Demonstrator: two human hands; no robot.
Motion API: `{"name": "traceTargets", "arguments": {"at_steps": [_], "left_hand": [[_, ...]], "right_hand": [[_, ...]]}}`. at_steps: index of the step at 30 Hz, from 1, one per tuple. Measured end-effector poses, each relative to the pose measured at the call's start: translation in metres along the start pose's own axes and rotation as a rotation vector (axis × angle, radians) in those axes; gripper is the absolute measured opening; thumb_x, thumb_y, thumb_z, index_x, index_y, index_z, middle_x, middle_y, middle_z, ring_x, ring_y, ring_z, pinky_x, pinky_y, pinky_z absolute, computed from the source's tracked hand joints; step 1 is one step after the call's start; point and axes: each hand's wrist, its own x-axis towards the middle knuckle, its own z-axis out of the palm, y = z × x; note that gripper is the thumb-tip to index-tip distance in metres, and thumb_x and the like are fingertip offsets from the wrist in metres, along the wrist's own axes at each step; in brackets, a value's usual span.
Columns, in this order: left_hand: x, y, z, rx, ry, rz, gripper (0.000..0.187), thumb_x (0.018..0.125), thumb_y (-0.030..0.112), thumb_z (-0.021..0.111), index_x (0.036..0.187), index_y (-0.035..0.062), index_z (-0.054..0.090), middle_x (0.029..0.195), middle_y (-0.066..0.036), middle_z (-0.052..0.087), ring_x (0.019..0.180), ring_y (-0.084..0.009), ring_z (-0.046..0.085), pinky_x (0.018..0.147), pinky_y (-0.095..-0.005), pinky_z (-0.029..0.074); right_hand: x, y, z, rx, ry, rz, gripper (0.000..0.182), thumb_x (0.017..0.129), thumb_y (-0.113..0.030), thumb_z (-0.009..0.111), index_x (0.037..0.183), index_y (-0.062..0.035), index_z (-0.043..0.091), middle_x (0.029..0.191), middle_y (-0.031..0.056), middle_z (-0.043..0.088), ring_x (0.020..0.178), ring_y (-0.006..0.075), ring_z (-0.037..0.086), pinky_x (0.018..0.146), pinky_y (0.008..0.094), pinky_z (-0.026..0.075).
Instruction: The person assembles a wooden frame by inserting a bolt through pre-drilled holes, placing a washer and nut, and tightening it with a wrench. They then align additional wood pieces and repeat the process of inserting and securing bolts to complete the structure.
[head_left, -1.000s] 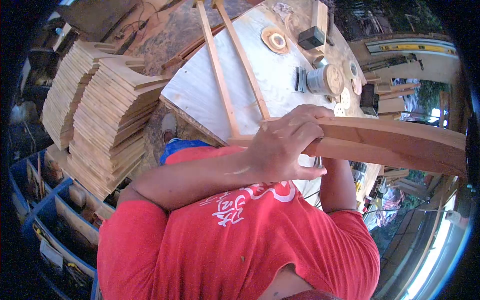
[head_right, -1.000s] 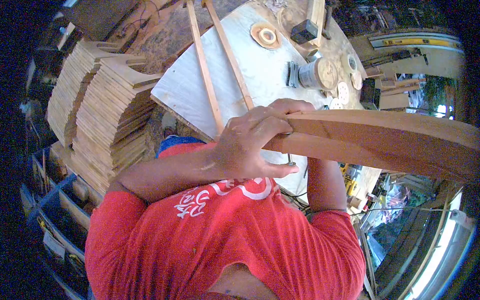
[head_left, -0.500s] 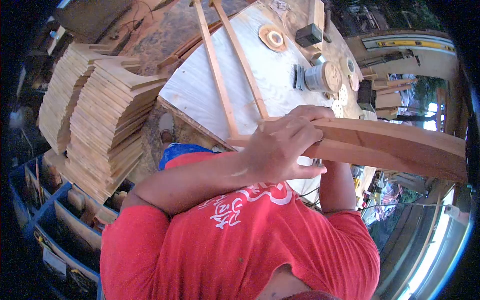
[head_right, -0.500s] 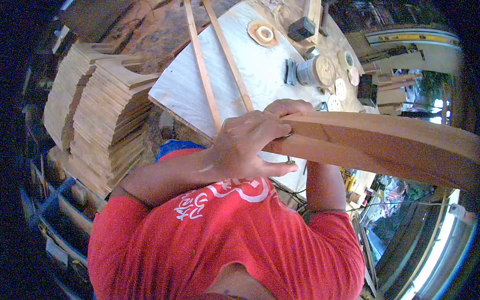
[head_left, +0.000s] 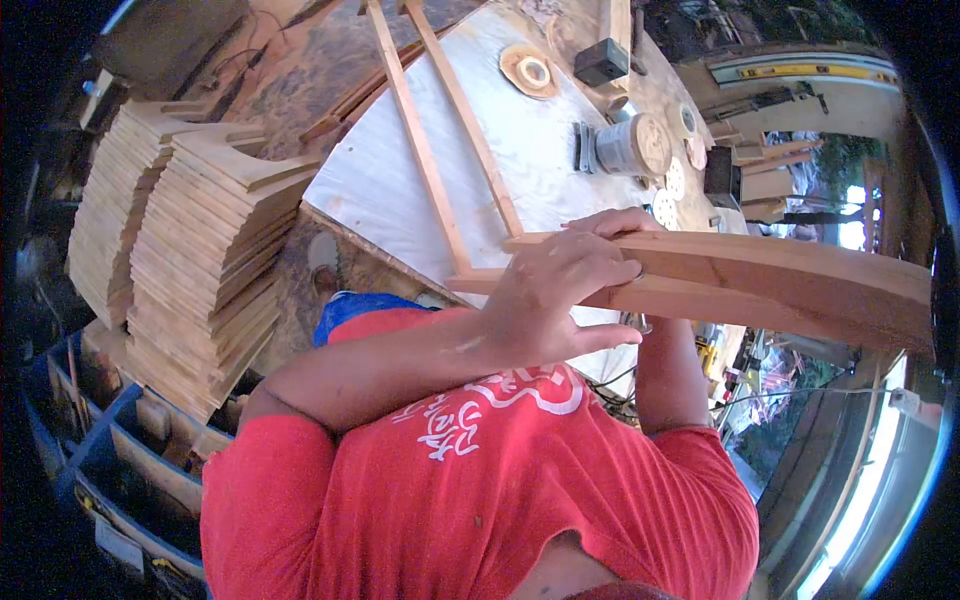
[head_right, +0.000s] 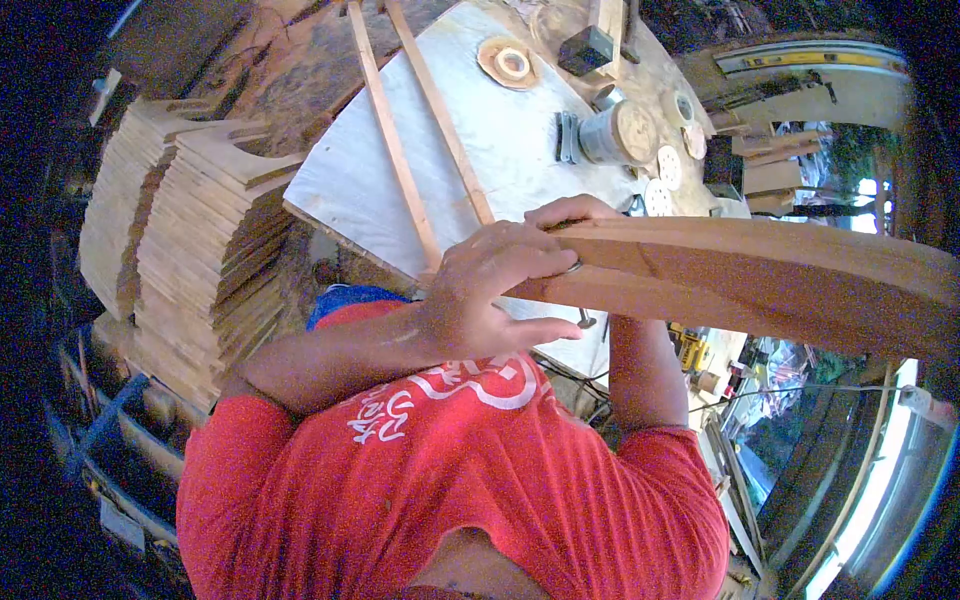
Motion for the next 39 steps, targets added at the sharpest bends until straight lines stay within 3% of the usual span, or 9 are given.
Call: {"name": "traceTargets", "arguments": {"at_steps": [5, 8, 11, 13, 16, 22, 28, 30, 39], "left_hand": [[0.000, -0.002, 0.001, 0.002, -0.023, -0.015, 0.053, 0.059, 0.022, 0.084, 0.105, 0.0055, 0.063, 0.102, -0.012, 0.063, 0.095, -0.0296, 0.061, 0.082, -0.0384, 0.050], [0.004, -0.001, -0.003, -0.007, -0.063, -0.018, 0.053, 0.062, 0.021, 0.082, 0.108, 0.0049, 0.062, 0.102, -0.013, 0.062, 0.096, -0.0297, 0.061, 0.083, -0.0382, 0.050], [0.006, -0.002, -0.007, -0.021, -0.121, -0.017, 0.052, 0.066, 0.021, 0.079, 0.112, 0.0043, 0.061, 0.104, -0.014, 0.062, 0.096, -0.0303, 0.061, 0.083, -0.0383, 0.050], [0.008, -0.003, -0.011, -0.032, -0.165, -0.019, 0.052, 0.067, 0.021, 0.078, 0.113, 0.0039, 0.061, 0.105, -0.015, 0.061, 0.097, -0.0307, 0.061, 0.083, -0.0383, 0.050], [0.015, -0.007, -0.018, -0.036, -0.262, -0.002, 0.050, 0.071, 0.022, 0.074, 0.115, 0.0028, 0.060, 0.107, -0.016, 0.061, 0.097, -0.0313, 0.061, 0.084, -0.0377, 0.049], [0.026, -0.020, -0.033, -0.162, -0.440, -0.019, 0.046, 0.077, 0.026, 0.069, 0.115, 0.0002, 0.059, 0.108, -0.020, 0.059, 0.097, -0.0312, 0.061, 0.083, -0.0364, 0.049], [0.065, -0.053, -0.031, -0.466, -0.536, -0.411, 0.058, 0.079, 0.029, 0.070, 0.126, 0.0023, 0.049, 0.123, -0.013, 0.054, 0.114, -0.0223, 0.052, 0.093, -0.0362, 0.043], [0.088, -0.068, -0.021, -0.426, -0.803, -0.151, 0.066, 0.076, 0.032, 0.074, 0.129, 0.0043, 0.045, 0.126, -0.008, 0.051, 0.119, -0.0178, 0.047, 0.099, -0.0360, 0.039], [0.112, -0.078, 0.000, -0.856, -1.373, -0.439, 0.068, 0.069, 0.025, 0.082, 0.123, 0.0041, 0.047, 0.113, -0.006, 0.057, 0.109, -0.0157, 0.052, 0.100, -0.0342, 0.036]], "right_hand": [[-0.003, -0.009, 0.010, -0.026, -0.025, -0.205, 0.066, 0.076, -0.050, 0.065, 0.112, 0.0045, 0.054, 0.113, 0.0181, 0.057, 0.103, 0.0241, 0.058, 0.089, 0.0360, 0.047], [-0.016, -0.032, 0.033, -0.486, 0.228, -0.080, 0.062, 0.073, -0.043, 0.070, 0.114, 0.0007, 0.052, 0.114, 0.0167, 0.057, 0.104, 0.0257, 0.058, 0.090, 0.0378, 0.047], [-0.039, -0.032, 0.051, -0.360, 0.429, -0.191, 0.062, 0.071, -0.034, 0.074, 0.117, -0.0013, 0.049, 0.112, 0.0144, 0.057, 0.105, 0.0267, 0.057, 0.090, 0.0388, 0.047], [-0.066, -0.017, 0.050, 0.098, 0.917, -0.298, 0.063, 0.069, -0.023, 0.078, 0.119, 0.0004, 0.046, 0.110, 0.0127, 0.057, 0.101, 0.0261, 0.058, 0.086, 0.0375, 0.048], [-0.088, -0.017, 0.058, -0.324, 0.600, -0.216, 0.061, 0.073, -0.015, 0.076, 0.121, 0.0012, 0.042, 0.109, 0.0115, 0.057, 0.097, 0.0239, 0.059, 0.081, 0.0361, 0.049], [-0.066, -0.028, 0.107, -0.346, 0.690, -0.174, 0.053, 0.082, -0.014, 0.068, 0.124, 0.0003, 0.039, 0.112, 0.0111, 0.055, 0.095, 0.0176, 0.057, 0.078, 0.0310, 0.048], [-0.056, -0.022, 0.132, -0.273, 0.894, -0.180, 0.031, 0.090, -0.009, 0.054, 0.117, 0.0009, 0.042, 0.102, 0.0088, 0.056, 0.087, 0.0144, 0.056, 0.074, 0.0274, 0.048], [-0.049, -0.024, 0.142, -0.273, 0.969, -0.224, 0.025, 0.092, -0.008, 0.051, 0.113, 0.0015, 0.044, 0.098, 0.0087, 0.056, 0.084, 0.0135, 0.056, 0.073, 0.0275, 0.049], [-0.040, -0.030, 0.165, -0.410, 1.020, -0.178, 0.019, 0.095, -0.011, 0.046, 0.109, 0.0020, 0.045, 0.094, 0.0086, 0.055, 0.082, 0.0129, 0.056, 0.072, 0.0268, 0.048]]}}
